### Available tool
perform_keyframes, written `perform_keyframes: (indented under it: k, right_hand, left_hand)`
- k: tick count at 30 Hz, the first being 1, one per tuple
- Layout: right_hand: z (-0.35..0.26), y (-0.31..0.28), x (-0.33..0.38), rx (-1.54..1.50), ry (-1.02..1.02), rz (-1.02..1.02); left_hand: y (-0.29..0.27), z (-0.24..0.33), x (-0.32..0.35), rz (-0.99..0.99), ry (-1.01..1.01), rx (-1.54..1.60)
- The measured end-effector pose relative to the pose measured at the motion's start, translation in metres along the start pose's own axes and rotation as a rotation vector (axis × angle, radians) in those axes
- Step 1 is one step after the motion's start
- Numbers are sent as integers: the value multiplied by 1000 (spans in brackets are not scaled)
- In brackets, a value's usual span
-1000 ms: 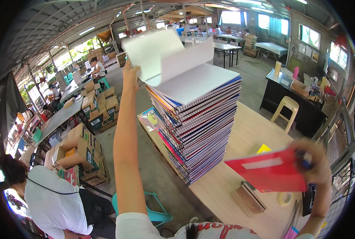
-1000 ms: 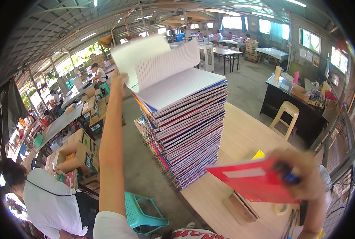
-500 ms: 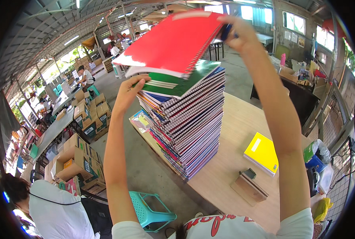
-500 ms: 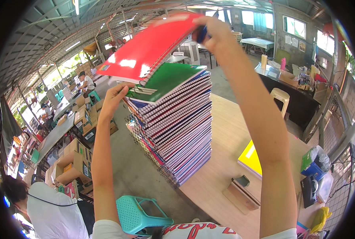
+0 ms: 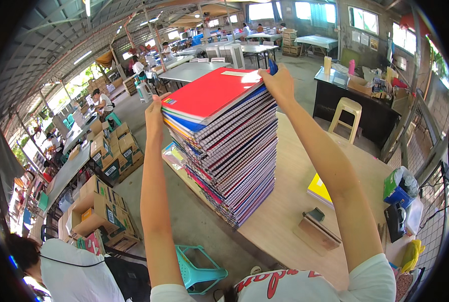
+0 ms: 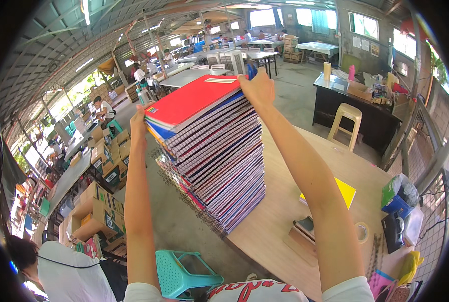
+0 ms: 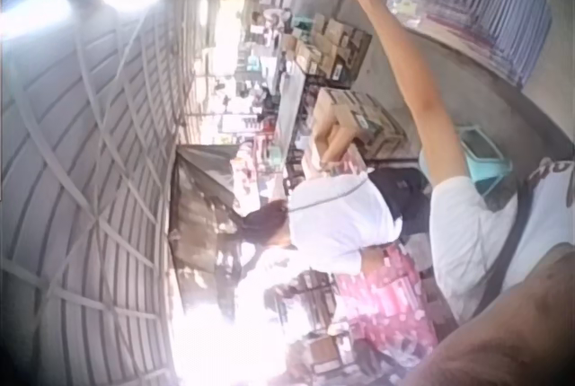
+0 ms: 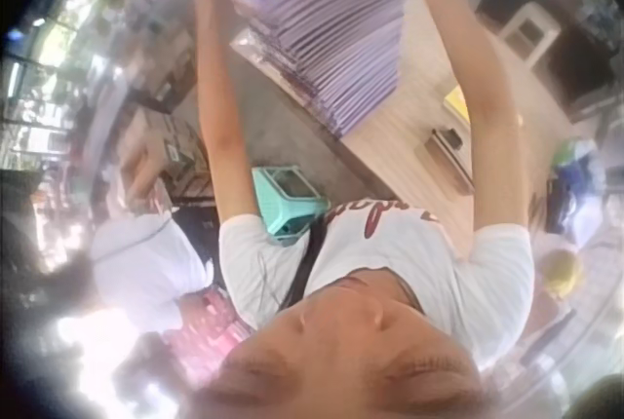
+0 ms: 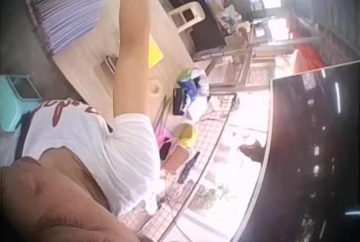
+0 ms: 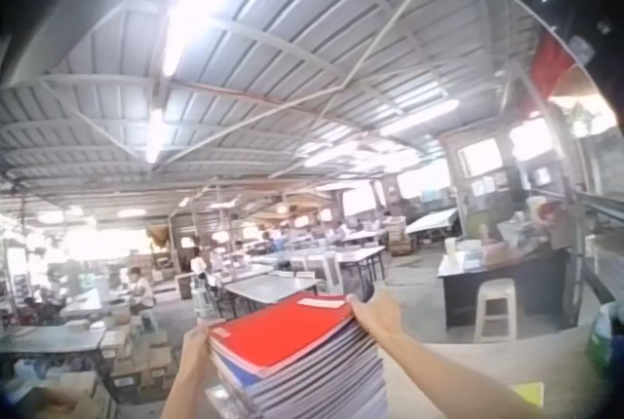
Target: The person prepares spiral notebooks by cutting wire coils with pliers, bending the cut ends by hand, and stacking the completed notebooks into a large pile on a desk.
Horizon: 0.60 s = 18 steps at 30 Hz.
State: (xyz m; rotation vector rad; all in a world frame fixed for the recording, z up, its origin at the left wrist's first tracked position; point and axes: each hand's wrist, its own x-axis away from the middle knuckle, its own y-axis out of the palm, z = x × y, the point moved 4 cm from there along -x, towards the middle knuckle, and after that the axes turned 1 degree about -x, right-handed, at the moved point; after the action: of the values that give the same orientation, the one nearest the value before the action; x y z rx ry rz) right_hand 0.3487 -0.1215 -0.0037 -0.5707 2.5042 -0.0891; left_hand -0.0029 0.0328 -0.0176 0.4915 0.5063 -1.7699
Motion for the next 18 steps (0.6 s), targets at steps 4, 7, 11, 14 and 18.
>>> perform_keyframes:
  k: [4, 7, 11, 14, 18]
  right_hand:
    - [-22, -16, 20, 54, -25, -154]
    - [-8, -24, 14, -345, -8, -373]
    - [-4, -32, 3, -373, -62, -731]
    - [-2, -36, -4, -297, -229, -793]
    - [-2, -30, -7, -155, -473, -825]
  left_hand:
    - [-9, 1, -3, 58, -93, 92]
    - [2, 1, -4, 84, -86, 262]
    - [6, 4, -2, 66, 39, 164]
    - [2, 3, -4, 98, 24, 133]
    - [2, -1, -7, 96, 19, 123]
